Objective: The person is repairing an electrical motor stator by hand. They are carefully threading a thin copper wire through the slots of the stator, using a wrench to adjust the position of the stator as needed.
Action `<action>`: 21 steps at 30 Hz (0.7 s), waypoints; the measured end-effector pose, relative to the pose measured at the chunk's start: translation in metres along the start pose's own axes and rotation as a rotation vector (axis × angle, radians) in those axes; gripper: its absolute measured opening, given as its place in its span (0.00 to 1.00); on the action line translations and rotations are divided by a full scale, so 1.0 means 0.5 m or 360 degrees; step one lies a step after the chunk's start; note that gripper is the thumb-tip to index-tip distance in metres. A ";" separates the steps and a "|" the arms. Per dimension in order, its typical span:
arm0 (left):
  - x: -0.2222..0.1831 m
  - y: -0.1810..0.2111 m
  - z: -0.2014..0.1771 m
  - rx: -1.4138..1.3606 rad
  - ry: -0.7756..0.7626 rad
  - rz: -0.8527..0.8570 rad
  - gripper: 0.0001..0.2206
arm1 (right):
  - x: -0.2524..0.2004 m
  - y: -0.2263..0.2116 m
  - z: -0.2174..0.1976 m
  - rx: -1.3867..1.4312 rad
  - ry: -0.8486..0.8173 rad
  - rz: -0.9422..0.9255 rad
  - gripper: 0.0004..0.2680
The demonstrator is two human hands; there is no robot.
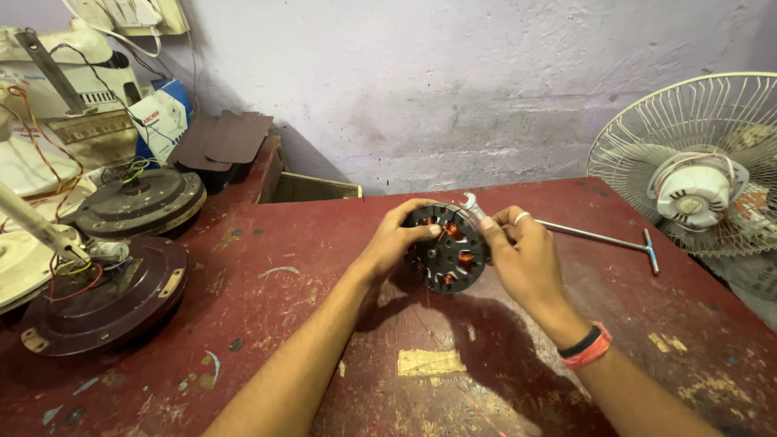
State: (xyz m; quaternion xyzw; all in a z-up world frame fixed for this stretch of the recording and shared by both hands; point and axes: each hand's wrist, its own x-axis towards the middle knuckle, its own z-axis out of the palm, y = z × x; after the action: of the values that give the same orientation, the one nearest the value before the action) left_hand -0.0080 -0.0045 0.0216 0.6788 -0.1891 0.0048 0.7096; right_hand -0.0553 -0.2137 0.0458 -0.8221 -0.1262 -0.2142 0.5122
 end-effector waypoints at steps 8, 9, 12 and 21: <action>-0.003 -0.041 0.004 -0.0682 -0.0091 -0.0098 0.24 | -0.040 -0.065 0.009 -0.0085 -0.0192 -0.0293 0.08; -0.003 -0.047 0.000 -0.0724 -0.0088 -0.0170 0.25 | -0.042 -0.063 0.013 0.0070 -0.0297 -0.0389 0.08; -0.002 -0.060 -0.023 -0.0947 -0.0150 -0.0223 0.28 | -0.056 -0.054 0.014 -0.0111 -0.0303 -0.0757 0.09; 0.003 -0.077 -0.046 -0.1118 -0.0358 -0.0185 0.24 | 0.006 -0.039 -0.047 -0.0386 -0.0135 -0.0407 0.06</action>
State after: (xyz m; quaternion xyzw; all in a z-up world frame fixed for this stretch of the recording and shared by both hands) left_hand 0.0095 0.0144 -0.0151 0.3999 -0.2172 -0.1753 0.8730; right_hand -0.0664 -0.2260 0.0715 -0.8634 -0.2243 -0.2565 0.3720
